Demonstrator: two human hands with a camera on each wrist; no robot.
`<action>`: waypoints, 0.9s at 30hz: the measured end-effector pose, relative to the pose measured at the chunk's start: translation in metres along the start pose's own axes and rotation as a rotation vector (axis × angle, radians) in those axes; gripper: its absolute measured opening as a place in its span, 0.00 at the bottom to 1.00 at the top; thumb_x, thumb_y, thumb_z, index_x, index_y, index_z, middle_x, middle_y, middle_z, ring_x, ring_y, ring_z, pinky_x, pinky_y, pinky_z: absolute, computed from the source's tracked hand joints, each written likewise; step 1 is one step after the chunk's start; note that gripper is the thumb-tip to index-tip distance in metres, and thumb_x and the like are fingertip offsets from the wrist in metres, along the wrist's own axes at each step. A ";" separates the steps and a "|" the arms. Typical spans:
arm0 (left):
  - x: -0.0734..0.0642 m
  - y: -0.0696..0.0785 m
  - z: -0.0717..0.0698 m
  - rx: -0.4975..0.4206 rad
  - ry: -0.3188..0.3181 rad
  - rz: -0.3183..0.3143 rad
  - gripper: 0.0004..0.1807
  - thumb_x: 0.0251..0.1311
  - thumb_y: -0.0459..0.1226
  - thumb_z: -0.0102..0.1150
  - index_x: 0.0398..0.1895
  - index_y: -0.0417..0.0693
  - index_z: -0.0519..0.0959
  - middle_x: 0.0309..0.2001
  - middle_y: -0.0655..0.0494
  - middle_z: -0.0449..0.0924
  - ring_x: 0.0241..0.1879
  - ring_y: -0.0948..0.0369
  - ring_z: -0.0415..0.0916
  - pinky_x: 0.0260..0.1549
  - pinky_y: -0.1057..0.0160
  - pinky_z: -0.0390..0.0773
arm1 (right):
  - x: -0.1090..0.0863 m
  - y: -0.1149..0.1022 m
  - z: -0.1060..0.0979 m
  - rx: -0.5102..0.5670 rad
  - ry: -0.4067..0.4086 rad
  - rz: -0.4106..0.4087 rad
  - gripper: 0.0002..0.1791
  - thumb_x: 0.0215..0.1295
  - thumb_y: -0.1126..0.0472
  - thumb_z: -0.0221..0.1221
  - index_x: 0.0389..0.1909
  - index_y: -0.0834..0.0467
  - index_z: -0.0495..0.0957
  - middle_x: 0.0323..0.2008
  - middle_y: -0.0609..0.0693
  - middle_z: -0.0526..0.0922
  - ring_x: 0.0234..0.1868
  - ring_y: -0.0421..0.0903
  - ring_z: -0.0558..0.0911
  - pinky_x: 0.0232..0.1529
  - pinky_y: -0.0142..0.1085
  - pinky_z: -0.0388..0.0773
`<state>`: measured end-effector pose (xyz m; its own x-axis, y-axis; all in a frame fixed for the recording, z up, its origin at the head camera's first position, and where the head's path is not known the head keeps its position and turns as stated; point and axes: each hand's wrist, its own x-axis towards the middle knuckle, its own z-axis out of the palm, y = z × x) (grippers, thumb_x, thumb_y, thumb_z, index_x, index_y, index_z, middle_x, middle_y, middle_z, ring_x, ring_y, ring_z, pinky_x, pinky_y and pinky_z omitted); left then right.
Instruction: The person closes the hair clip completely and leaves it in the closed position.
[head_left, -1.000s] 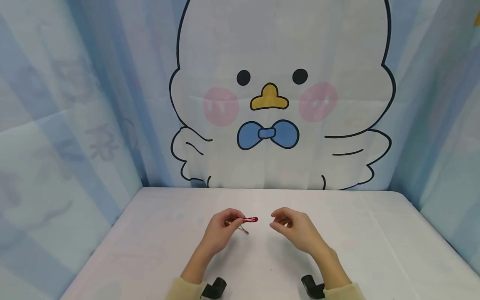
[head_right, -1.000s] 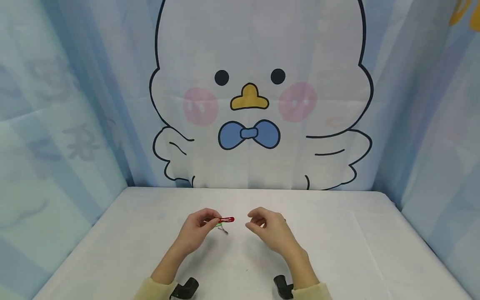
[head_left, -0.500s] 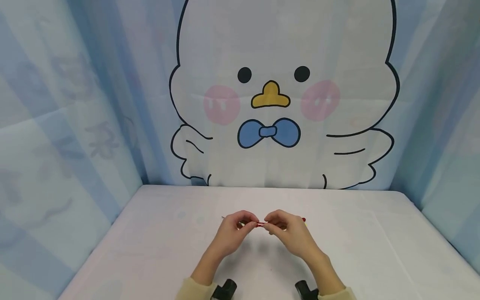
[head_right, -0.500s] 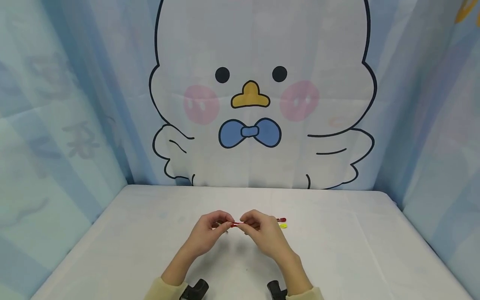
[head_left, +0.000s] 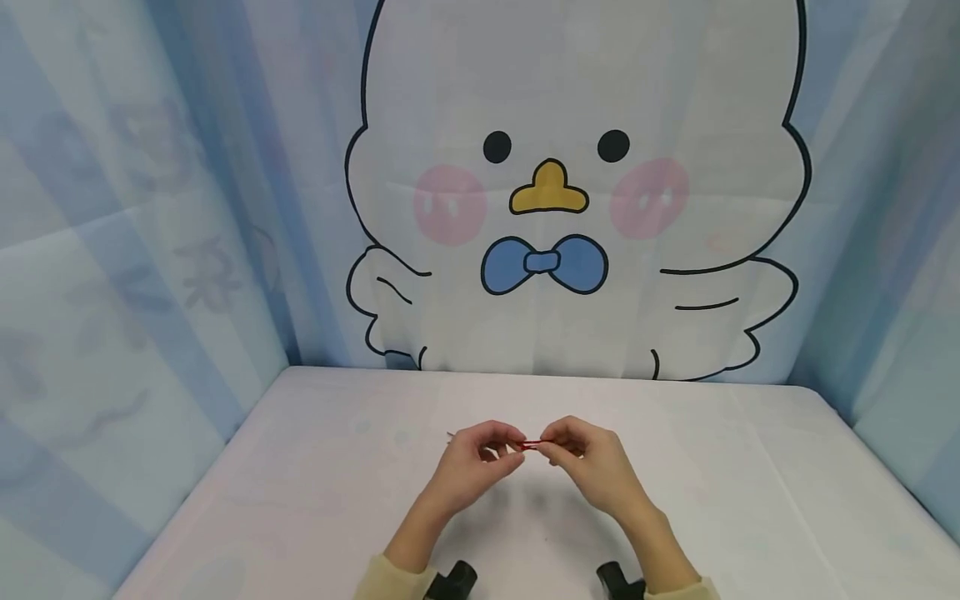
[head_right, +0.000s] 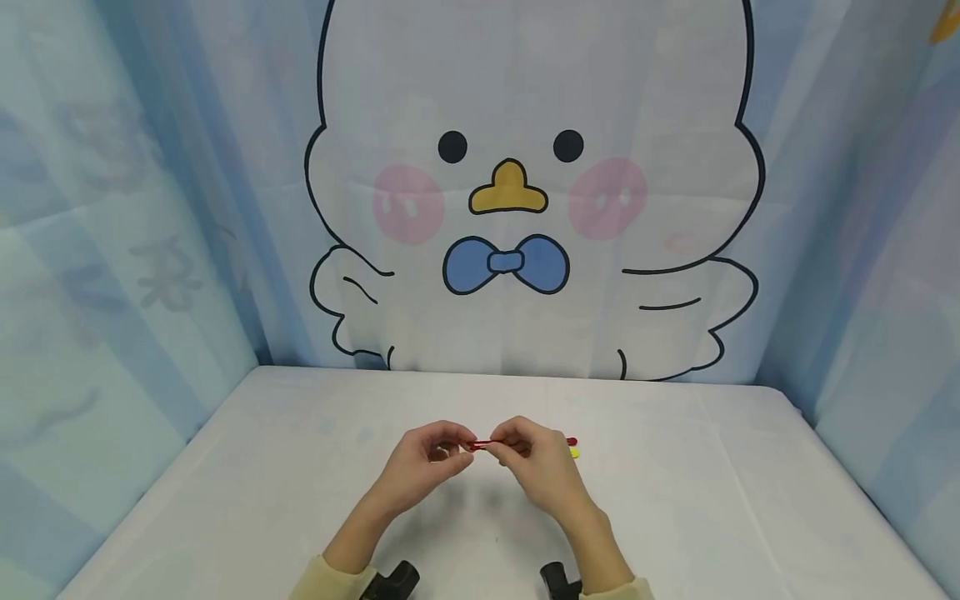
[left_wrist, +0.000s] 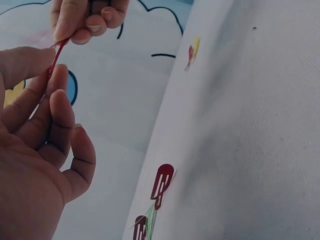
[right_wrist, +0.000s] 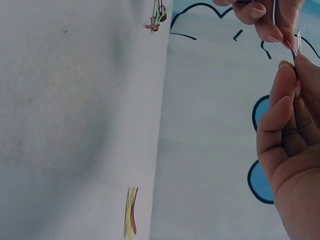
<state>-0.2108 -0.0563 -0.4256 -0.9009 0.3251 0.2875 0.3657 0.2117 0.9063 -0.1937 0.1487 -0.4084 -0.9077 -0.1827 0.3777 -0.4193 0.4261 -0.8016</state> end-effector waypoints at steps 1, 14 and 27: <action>0.000 0.000 -0.001 -0.005 -0.005 -0.002 0.08 0.62 0.35 0.68 0.44 0.45 0.84 0.35 0.60 0.82 0.34 0.62 0.74 0.37 0.64 0.75 | 0.000 0.000 0.000 0.005 0.002 -0.003 0.04 0.62 0.66 0.69 0.34 0.56 0.83 0.27 0.46 0.83 0.27 0.44 0.82 0.30 0.34 0.77; 0.000 0.001 0.002 -0.049 0.035 -0.020 0.04 0.66 0.36 0.65 0.40 0.45 0.84 0.36 0.59 0.84 0.35 0.60 0.77 0.37 0.63 0.77 | -0.001 -0.005 -0.002 0.053 -0.007 -0.037 0.03 0.63 0.64 0.69 0.35 0.56 0.83 0.28 0.44 0.83 0.27 0.41 0.82 0.29 0.34 0.77; 0.000 0.005 -0.002 -0.024 0.069 -0.037 0.03 0.63 0.33 0.67 0.37 0.42 0.86 0.33 0.58 0.84 0.32 0.62 0.77 0.33 0.65 0.77 | 0.000 -0.004 0.006 0.038 0.025 -0.044 0.06 0.61 0.69 0.69 0.30 0.56 0.83 0.25 0.42 0.83 0.23 0.39 0.79 0.25 0.33 0.75</action>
<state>-0.2097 -0.0570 -0.4204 -0.9280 0.2530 0.2736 0.3269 0.2003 0.9236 -0.1926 0.1418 -0.4081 -0.8881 -0.1777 0.4239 -0.4592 0.3841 -0.8010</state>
